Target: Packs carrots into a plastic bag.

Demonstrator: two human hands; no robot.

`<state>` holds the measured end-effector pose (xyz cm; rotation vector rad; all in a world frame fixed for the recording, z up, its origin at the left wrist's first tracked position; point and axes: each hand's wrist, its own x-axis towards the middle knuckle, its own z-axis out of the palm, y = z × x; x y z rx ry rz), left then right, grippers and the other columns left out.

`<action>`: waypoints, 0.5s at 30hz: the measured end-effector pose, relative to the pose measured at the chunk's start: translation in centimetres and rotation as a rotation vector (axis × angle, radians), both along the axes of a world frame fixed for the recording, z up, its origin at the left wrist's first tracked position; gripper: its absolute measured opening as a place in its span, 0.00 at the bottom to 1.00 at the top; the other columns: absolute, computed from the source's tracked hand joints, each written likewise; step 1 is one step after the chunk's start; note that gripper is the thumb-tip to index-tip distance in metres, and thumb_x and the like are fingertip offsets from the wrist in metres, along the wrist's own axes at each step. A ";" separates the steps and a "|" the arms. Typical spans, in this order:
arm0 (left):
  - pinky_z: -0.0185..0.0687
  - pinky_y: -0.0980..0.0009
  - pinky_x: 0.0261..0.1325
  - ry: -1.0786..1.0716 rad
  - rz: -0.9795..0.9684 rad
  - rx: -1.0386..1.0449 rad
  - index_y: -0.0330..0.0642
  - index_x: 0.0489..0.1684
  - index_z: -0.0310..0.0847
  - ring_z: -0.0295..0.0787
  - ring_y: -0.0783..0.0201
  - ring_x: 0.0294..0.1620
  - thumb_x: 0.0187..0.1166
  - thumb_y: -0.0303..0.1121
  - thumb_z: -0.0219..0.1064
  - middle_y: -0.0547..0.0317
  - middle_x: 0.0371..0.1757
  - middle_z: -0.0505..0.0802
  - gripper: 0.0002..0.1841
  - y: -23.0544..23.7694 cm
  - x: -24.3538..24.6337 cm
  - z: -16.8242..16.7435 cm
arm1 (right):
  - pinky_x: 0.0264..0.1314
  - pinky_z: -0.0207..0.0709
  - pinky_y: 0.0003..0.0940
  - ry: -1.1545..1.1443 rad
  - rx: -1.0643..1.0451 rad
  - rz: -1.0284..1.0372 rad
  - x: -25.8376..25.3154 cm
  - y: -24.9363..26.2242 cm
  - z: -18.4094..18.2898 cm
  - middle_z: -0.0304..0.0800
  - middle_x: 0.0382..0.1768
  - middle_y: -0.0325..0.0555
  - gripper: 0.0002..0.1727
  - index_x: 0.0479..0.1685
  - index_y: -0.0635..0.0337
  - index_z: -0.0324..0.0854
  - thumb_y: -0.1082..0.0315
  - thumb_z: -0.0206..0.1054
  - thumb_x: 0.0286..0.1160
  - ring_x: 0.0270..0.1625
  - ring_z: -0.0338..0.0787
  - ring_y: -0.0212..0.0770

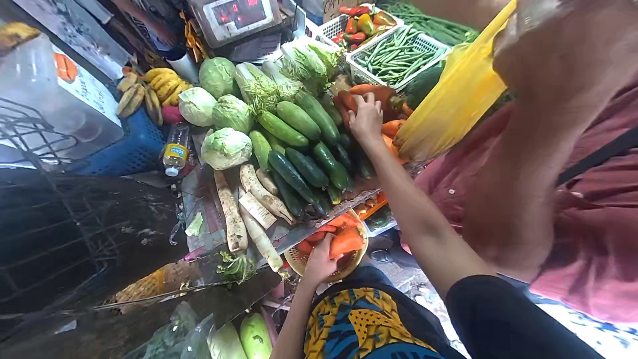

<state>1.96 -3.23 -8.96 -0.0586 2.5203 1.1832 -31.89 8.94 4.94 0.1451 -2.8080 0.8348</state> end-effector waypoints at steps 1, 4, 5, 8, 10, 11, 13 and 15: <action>0.80 0.54 0.74 0.048 0.008 0.120 0.35 0.76 0.72 0.89 0.51 0.65 0.74 0.37 0.77 0.41 0.63 0.90 0.32 0.3 0.2 1.4 | 0.73 0.68 0.72 0.002 0.012 0.007 -0.5 0.2 -0.3 0.76 0.77 0.64 0.26 0.77 0.53 0.80 0.63 0.69 0.78 0.77 0.73 0.73; 0.88 0.65 0.67 0.231 0.103 0.512 0.28 0.73 0.67 0.92 0.63 0.57 0.69 0.32 0.81 0.47 0.56 0.92 0.35 1.5 0.5 6.3 | 0.79 0.66 0.69 0.079 -0.080 0.076 2.3 0.8 0.9 0.73 0.78 0.69 0.32 0.83 0.60 0.73 0.64 0.70 0.76 0.81 0.70 0.73; 0.89 0.64 0.67 0.314 0.147 0.630 0.25 0.75 0.63 0.92 0.63 0.58 0.69 0.30 0.81 0.46 0.57 0.91 0.37 1.8 0.5 7.9 | 0.77 0.70 0.67 0.099 -0.140 0.118 4.7 1.2 1.9 0.77 0.74 0.69 0.30 0.80 0.64 0.74 0.62 0.66 0.79 0.77 0.75 0.71; 0.90 0.67 0.64 0.442 0.438 0.725 0.24 0.78 0.58 0.91 0.66 0.58 0.66 0.30 0.81 0.48 0.58 0.90 0.42 2.4 -0.3 13.2 | 0.35 0.87 0.57 -0.172 -0.234 0.248 14.6 2.7 4.5 0.90 0.32 0.56 0.33 0.48 0.61 0.84 0.43 0.42 0.95 0.33 0.92 0.53; 0.90 0.70 0.63 0.588 0.524 0.616 0.21 0.73 0.63 0.92 0.68 0.56 0.65 0.31 0.82 0.49 0.55 0.91 0.40 1.7 -1.4 15.1 | 0.29 0.87 0.48 -0.725 -0.332 0.433 18.7 3.6 5.9 0.91 0.25 0.51 0.52 0.43 0.64 0.86 0.31 0.22 0.88 0.24 0.92 0.47; 0.89 0.68 0.66 0.704 0.474 0.535 0.21 0.65 0.70 0.92 0.67 0.57 0.65 0.30 0.82 0.50 0.53 0.93 0.33 0.9 -2.0 15.3 | 0.30 0.88 0.45 -0.943 -0.453 0.533 20.0 4.0 5.9 0.93 0.29 0.50 0.55 0.50 0.63 0.86 0.27 0.19 0.85 0.27 0.93 0.44; 0.68 0.56 0.85 0.889 0.232 0.292 0.36 0.55 0.84 0.87 0.62 0.70 0.74 0.32 0.74 0.56 0.58 0.95 0.15 -1.3 -3.4 15.6 | 0.40 0.92 0.39 -1.170 -0.817 0.752 21.8 4.5 5.0 0.94 0.45 0.44 0.53 0.68 0.55 0.80 0.22 0.22 0.80 0.41 0.95 0.38; 0.50 0.42 0.90 1.001 0.017 -0.092 0.52 0.54 0.88 0.82 0.60 0.76 0.78 0.29 0.65 0.65 0.63 0.94 0.12 -2.8 -4.2 16.4 | 0.53 0.90 0.37 -1.208 -1.120 0.833 22.7 4.3 4.1 0.93 0.53 0.41 0.45 0.72 0.52 0.78 0.22 0.47 0.76 0.51 0.94 0.36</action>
